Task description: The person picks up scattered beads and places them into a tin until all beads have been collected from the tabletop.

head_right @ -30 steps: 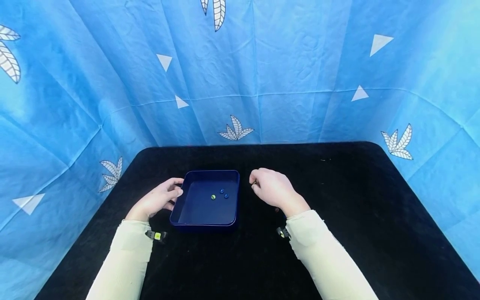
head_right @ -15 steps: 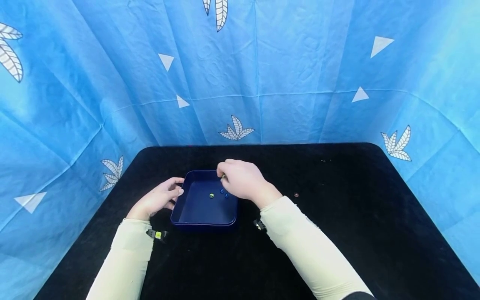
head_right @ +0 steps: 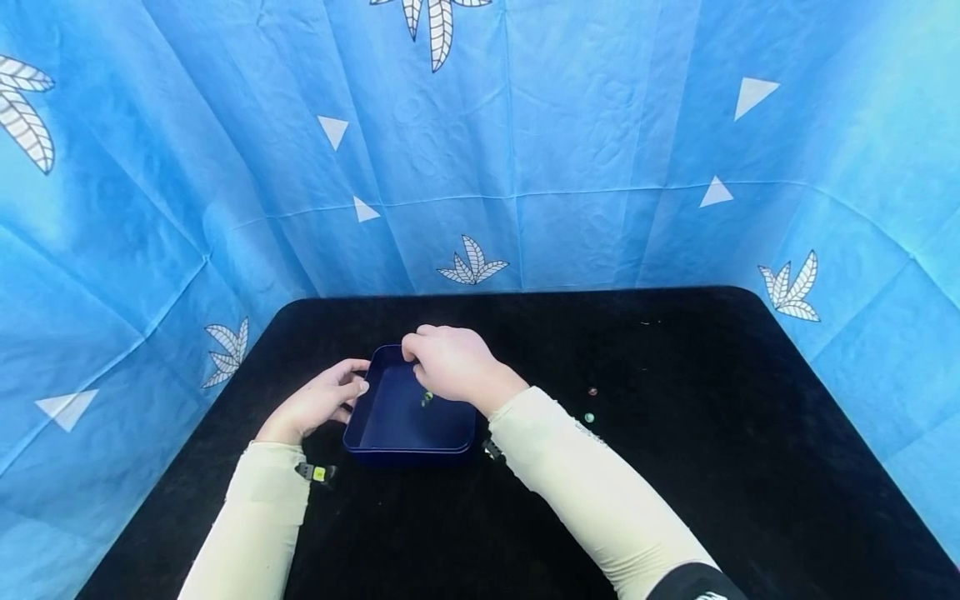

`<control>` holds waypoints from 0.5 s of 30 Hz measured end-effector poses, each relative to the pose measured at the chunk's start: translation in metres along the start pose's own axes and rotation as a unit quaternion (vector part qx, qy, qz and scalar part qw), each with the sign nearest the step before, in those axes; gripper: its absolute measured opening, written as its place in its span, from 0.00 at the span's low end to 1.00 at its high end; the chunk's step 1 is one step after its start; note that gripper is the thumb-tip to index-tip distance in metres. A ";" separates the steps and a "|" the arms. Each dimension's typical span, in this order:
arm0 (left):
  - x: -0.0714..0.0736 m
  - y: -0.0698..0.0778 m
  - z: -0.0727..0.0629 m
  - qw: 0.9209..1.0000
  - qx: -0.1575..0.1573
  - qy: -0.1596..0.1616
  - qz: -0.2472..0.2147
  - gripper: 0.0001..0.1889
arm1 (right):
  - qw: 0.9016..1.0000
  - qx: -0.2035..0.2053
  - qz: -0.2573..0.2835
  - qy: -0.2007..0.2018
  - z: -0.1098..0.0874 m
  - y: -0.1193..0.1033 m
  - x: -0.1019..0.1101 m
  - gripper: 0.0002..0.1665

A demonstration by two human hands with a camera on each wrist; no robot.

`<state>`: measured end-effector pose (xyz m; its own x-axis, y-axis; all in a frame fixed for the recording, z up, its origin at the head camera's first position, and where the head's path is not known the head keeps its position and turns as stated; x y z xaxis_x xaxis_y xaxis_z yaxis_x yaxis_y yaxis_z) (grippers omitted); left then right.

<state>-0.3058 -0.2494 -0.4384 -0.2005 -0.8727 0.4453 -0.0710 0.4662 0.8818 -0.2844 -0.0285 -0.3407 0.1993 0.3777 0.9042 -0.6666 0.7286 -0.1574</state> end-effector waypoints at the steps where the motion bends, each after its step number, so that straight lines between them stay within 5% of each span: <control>1: 0.000 0.000 0.000 1.000 0.001 -0.001 0.000 0.26 | 1.000 -0.002 -0.001 -0.002 -0.001 0.001 0.000 0.10; 15: -0.001 0.007 -0.004 1.000 0.006 0.002 -0.002 0.27 | 0.999 -0.021 0.019 0.023 -0.014 0.026 0.012 0.05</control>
<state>-0.3024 -0.2462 -0.4318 -0.1964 -0.8755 0.4415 -0.0841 0.4636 0.8820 -0.2895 0.0032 -0.3392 0.2077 0.4305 0.8784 -0.6432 0.7366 -0.2089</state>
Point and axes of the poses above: each hand's wrist, its own z-axis towards the middle knuckle, its own x-axis out of the back of the hand, y = z × x, the point moved 6 cm from there along z, towards the middle knuckle, and after that the axes turned 11 degrees about y, right-handed, at the moved point
